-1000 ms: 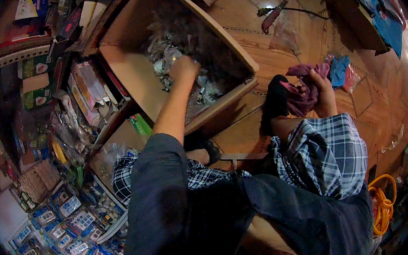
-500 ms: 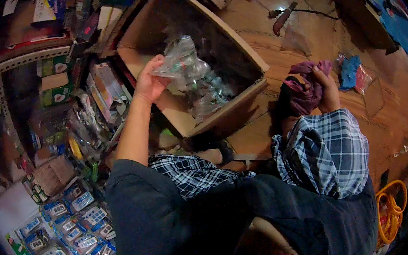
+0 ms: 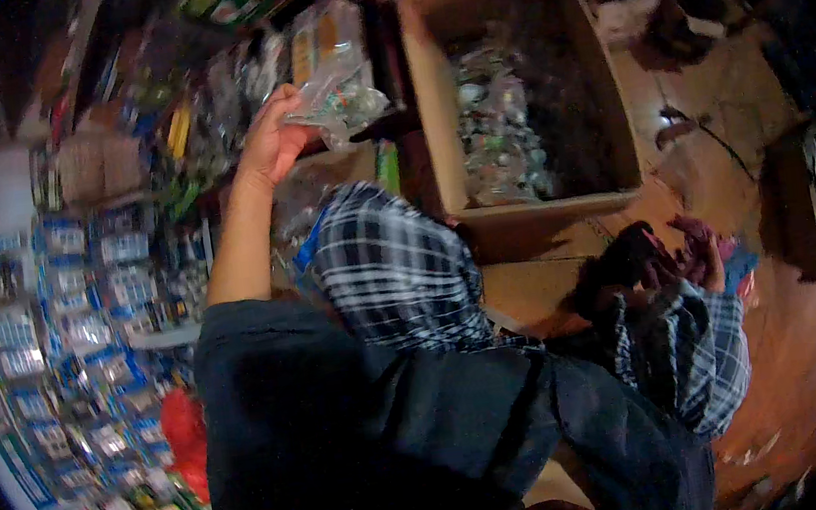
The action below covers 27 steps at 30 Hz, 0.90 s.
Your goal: The person sorts through items in a cardboard box, selects an electrical extension cord in a plastic bag, removes it from the bag, and wipes it with a cloth.
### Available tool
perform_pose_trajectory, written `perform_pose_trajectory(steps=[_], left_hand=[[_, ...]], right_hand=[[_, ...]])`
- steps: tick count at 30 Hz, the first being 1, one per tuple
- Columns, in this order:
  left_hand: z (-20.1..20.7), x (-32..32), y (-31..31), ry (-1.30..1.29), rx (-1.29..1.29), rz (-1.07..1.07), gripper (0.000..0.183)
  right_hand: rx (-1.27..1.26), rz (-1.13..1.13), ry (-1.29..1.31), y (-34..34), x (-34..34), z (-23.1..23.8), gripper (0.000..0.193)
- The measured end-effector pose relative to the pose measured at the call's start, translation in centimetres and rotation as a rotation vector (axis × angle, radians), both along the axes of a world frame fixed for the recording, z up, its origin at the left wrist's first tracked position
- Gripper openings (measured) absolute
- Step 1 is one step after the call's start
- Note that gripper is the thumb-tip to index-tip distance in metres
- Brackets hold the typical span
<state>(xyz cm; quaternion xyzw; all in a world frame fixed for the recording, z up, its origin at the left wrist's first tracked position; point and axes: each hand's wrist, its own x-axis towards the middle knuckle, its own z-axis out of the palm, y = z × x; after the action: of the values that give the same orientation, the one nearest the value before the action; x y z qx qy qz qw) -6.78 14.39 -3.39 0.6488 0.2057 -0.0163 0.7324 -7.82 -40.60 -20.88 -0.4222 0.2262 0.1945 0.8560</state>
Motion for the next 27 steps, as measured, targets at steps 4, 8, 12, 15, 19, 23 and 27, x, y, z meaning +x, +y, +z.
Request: perform_pose_trajectory(steps=[4,8,12,15,19,23,27], left_hand=[[-1.6,-8.1,6.2,-0.096,0.244,0.277,0.009],[-5.0,-14.8,8.6,-0.056,0.499,0.571,0.007],[-9.4,-18.8,10.5,-0.089,0.974,0.47,0.012],[-11.4,-18.3,7.8,0.044,1.307,0.086,0.018],[-13.0,-17.0,7.0,0.043,1.597,-0.134,0.025],[-8.7,-14.3,6.9,0.073,1.329,0.06,0.022],[-1.4,-7.9,0.5,-0.071,0.942,0.177,0.022]], right_hand=[[-0.133,0.117,-0.155,3.9,-0.5,3.9,0.046],[-0.161,0.104,-0.086,4.2,-0.2,3.6,0.046],[-0.138,0.115,-0.028,4.8,0.0,3.1,0.046],[-0.13,0.1,0.0,4.9,-0.1,2.8,0.047],[-0.114,0.041,0.028,3.2,-0.3,2.5,0.047],[-0.033,-0.041,0.071,0.0,-0.7,1.0,0.047],[0.009,-0.109,0.156,-1.7,-0.6,-0.4,0.048]])
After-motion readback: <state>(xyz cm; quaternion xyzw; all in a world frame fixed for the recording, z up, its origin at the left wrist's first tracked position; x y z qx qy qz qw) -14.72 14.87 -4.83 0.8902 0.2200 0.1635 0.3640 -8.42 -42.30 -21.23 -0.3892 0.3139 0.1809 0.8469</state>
